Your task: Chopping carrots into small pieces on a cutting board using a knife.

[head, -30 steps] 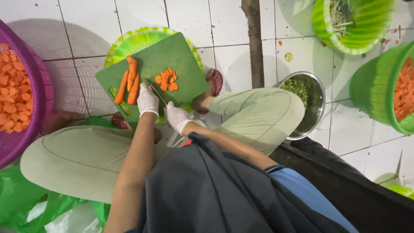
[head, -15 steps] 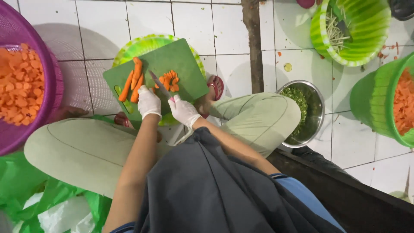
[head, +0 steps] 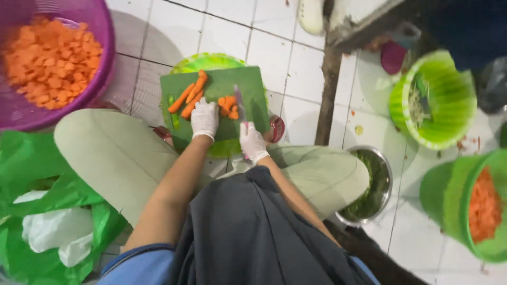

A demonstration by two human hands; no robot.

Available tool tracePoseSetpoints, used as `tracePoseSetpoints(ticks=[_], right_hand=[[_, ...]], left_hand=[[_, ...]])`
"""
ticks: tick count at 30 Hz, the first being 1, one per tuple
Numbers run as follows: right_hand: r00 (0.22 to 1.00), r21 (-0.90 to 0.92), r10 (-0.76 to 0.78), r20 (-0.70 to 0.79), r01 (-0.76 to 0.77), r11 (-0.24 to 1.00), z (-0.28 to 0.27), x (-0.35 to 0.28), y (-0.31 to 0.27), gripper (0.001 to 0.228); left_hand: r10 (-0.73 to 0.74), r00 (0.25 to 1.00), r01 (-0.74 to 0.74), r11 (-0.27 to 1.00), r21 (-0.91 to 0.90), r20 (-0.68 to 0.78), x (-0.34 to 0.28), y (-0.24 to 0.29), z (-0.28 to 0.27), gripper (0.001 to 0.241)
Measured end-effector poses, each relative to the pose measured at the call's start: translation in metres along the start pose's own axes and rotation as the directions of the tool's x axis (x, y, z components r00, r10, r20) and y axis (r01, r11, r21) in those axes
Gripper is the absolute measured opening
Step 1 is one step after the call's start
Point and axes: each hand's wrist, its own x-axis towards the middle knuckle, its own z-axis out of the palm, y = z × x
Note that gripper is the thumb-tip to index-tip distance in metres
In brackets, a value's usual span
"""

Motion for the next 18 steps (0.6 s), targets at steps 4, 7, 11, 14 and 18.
tracePoseSetpoints(ticks=[4,7,11,14,18], right_hand=[[0.941,-0.218,-0.28,-0.191,0.238,0.947,-0.012,-0.028,-0.008,0.046],[0.9,0.143,-0.334,-0.281,0.383,0.912,-0.018,-0.02,-0.002,0.034],[0.982,0.671,-0.046,-0.186,0.161,0.724,-0.009,0.028,0.022,0.035],[0.977,0.638,0.026,-0.211,0.117,0.761,-0.015,0.026,0.016,0.041],[0.981,0.669,0.133,-0.141,-0.005,0.743,-0.04,-0.012,-0.029,0.039]], left_hand=[[-0.17,0.985,0.164,0.97,-0.179,-0.017,0.007,0.016,-0.053,0.009],[-0.247,0.966,0.148,0.768,-0.624,-0.075,0.018,0.021,-0.134,0.007],[-0.282,0.929,0.002,0.651,-0.759,-0.239,0.02,-0.017,-0.278,0.008],[-0.334,0.908,0.131,0.8,-0.586,-0.253,-0.024,-0.09,-0.343,0.007],[-0.277,0.929,0.369,0.742,0.559,-0.245,-0.109,-0.205,-0.394,0.023]])
